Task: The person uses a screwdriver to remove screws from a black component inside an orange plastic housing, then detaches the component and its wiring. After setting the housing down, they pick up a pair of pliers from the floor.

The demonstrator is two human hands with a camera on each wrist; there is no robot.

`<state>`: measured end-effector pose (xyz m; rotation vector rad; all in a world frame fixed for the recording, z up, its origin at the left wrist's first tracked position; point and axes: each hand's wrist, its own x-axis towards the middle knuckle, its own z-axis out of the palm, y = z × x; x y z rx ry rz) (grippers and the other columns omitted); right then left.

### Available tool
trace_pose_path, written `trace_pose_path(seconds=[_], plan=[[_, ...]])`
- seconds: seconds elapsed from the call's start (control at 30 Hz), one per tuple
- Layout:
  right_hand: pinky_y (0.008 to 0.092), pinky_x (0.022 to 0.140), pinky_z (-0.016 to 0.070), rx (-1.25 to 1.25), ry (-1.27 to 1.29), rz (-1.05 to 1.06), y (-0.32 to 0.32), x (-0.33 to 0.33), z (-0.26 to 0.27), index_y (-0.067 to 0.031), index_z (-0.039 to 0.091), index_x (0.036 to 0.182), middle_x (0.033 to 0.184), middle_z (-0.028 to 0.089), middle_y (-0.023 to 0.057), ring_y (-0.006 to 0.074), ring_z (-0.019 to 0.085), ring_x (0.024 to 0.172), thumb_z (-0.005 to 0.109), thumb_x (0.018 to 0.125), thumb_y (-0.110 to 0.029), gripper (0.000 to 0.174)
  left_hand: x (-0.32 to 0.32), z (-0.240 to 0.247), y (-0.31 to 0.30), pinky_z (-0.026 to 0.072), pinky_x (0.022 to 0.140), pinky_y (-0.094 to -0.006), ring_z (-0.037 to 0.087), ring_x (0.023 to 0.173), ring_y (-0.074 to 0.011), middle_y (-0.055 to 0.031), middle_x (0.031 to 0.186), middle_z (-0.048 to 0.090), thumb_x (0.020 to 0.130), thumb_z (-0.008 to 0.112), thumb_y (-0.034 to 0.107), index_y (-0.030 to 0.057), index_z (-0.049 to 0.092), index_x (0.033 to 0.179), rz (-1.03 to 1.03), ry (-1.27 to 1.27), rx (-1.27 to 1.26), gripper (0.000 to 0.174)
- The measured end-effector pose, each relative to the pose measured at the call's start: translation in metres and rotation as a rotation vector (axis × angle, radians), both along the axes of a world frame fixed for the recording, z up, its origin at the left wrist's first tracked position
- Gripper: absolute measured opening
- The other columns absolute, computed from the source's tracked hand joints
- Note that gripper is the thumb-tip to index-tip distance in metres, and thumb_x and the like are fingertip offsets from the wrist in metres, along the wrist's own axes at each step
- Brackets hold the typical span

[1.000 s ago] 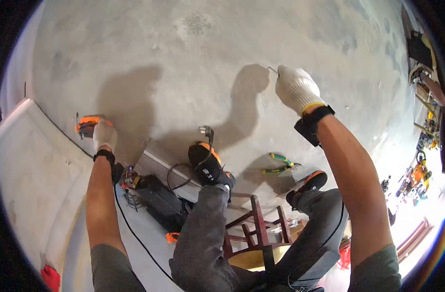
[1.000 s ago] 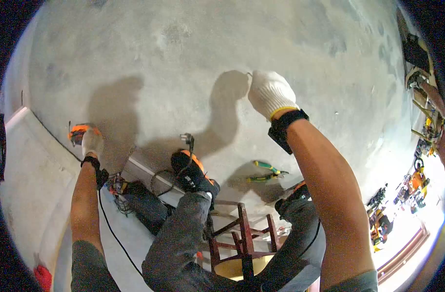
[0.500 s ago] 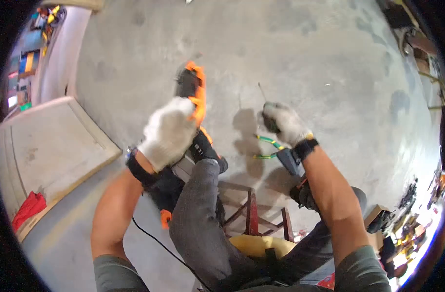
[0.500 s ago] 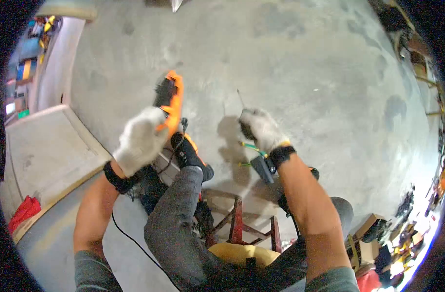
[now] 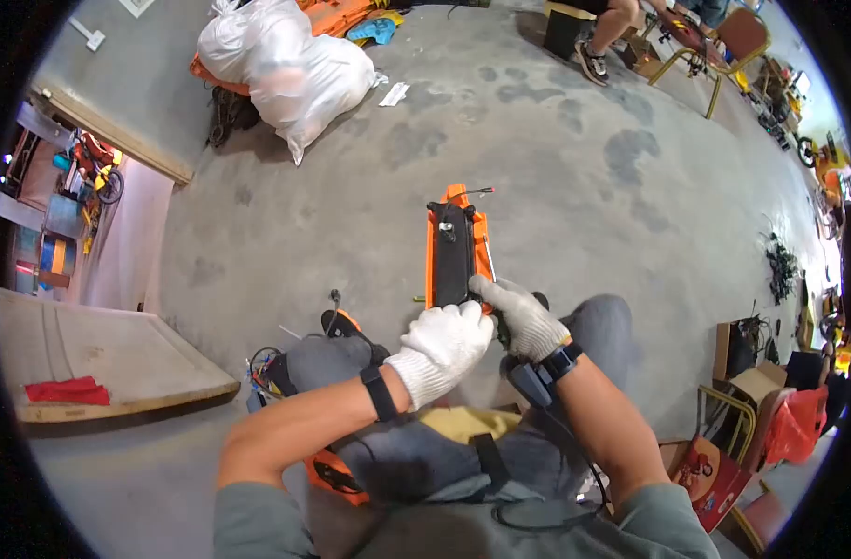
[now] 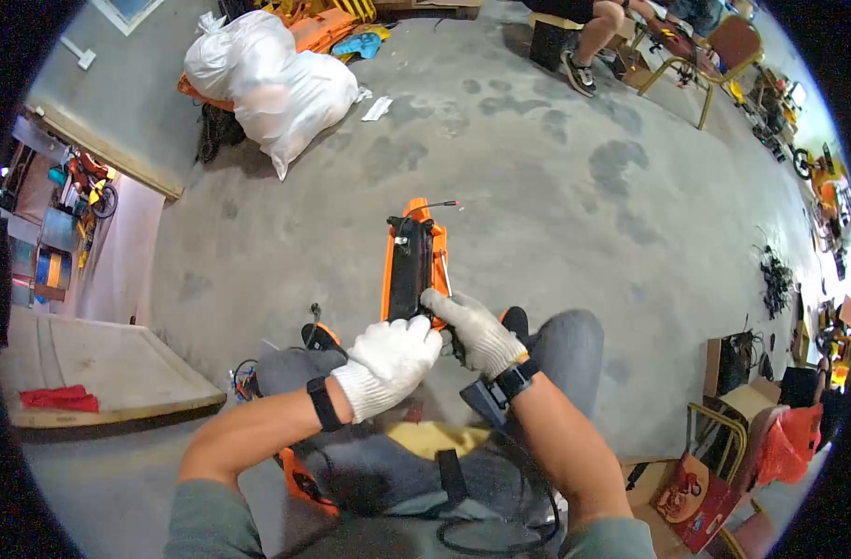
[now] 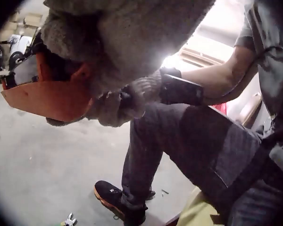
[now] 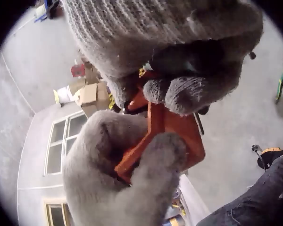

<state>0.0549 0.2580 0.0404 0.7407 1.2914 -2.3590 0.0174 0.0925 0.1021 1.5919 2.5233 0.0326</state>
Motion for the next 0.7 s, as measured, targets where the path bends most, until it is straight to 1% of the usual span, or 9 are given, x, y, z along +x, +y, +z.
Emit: trace_pose_path(seconds=[0.17,0.3,0.37,0.43,0.47,0.57,0.63,0.67,0.7], plan=[[0.0283,0.051,0.044,-0.026,0.022,0.016,0.011,0.038,-0.02,-0.0049,0.067,0.113,0.082,0.065,0.0006,0.0095,0.057,0.062,0.068,0.101,-0.043,0.04,0.053,-0.012,0.009,0.0604,0.063,-0.0417,0.071,0.077,-0.0268,-0.0092,0.09,0.061,0.086,0.065,0.015,0.007,0.064,0.097,-0.028,0.085,0.1,0.013],[0.0276,0.049,0.0389,0.068,0.06,0.042,0.01,0.05,-0.039,-0.0066,0.068,0.107,0.077,0.061,-0.0009,0.0095,0.051,0.057,0.067,0.1,-0.047,0.041,0.065,-0.016,0.002,0.0609,0.065,-0.0419,0.071,0.082,-0.0263,-0.0093,0.094,0.061,0.086,0.065,0.014,0.0072,0.063,0.102,-0.032,0.056,0.158,0.017],[0.0268,0.048,0.0378,0.146,0.093,0.027,0.01,0.055,-0.038,-0.0065,0.067,0.105,0.075,0.06,-0.0009,0.0092,0.05,0.055,0.066,0.1,-0.047,0.041,0.071,-0.013,0.0,0.0613,0.069,-0.0438,0.071,0.085,-0.0289,-0.0111,0.097,0.061,0.088,0.067,0.016,0.0069,0.063,0.108,-0.004,-0.001,0.138,0.023],[0.0238,0.047,0.039,0.107,0.145,-0.004,0.006,0.064,-0.023,-0.0077,0.066,0.107,0.076,0.06,-0.0012,0.0067,0.05,0.054,0.066,0.101,-0.044,0.037,0.08,0.012,-0.008,0.0605,0.074,-0.0452,0.071,0.086,-0.0347,-0.0144,0.1,0.061,0.09,0.071,0.019,0.0058,0.061,0.117,0.079,-0.238,0.167,0.032],[0.0228,0.048,0.0393,0.101,0.144,0.03,0.01,0.068,-0.014,-0.0076,0.066,0.109,0.077,0.06,-0.0017,0.0055,0.05,0.055,0.067,0.1,-0.044,0.038,0.083,0.023,-0.014,0.0593,0.078,-0.0456,0.07,0.091,-0.0407,-0.0184,0.107,0.062,0.089,0.075,0.021,0.0052,0.06,0.124,0.138,-0.381,0.227,0.041],[0.0204,0.048,0.0388,0.108,0.163,0.065,0.017,0.073,-0.013,-0.0069,0.065,0.114,0.08,0.061,-0.0034,0.0022,0.05,0.057,0.069,0.098,-0.047,0.043,0.082,0.053,-0.03,0.0583,0.08,-0.0375,0.071,0.091,-0.0285,-0.0156,0.111,0.068,0.092,0.074,0.023,0.0013,0.058,0.131,0.306,-0.584,0.597,0.047],[0.0198,0.048,0.0388,0.07,0.234,0.066,0.013,0.075,-0.006,-0.0071,0.065,0.115,0.083,0.062,-0.0042,0.002,0.049,0.057,0.07,0.098,-0.049,0.046,0.072,0.06,-0.054,0.0572,0.081,-0.0338,0.069,0.09,-0.0222,-0.0101,0.109,0.069,0.098,0.072,0.029,-0.0003,0.058,0.132,0.542,-0.731,0.775,0.047],[0.0199,0.049,0.0401,0.024,0.253,0.076,0.015,0.075,-0.014,-0.0072,0.064,0.119,0.087,0.064,-0.0037,0.002,0.047,0.057,0.069,0.099,-0.049,0.046,0.065,0.059,-0.066,0.0572,0.081,-0.0338,0.069,0.09,-0.0222,-0.0101,0.109,0.069,0.098,0.072,0.029,-0.0003,0.058,0.132,0.546,-0.725,0.776,0.047],[0.0199,0.049,0.0401,0.022,0.261,0.082,0.015,0.075,-0.009,-0.0072,0.064,0.119,0.087,0.064,-0.0037,0.002,0.047,0.057,0.069,0.099,-0.049,0.046,0.055,0.052,-0.077,0.0568,0.085,-0.0349,0.069,0.093,-0.0219,-0.0096,0.113,0.069,0.099,0.072,0.033,-0.0002,0.059,0.132,0.719,-0.86,0.889,0.049]])
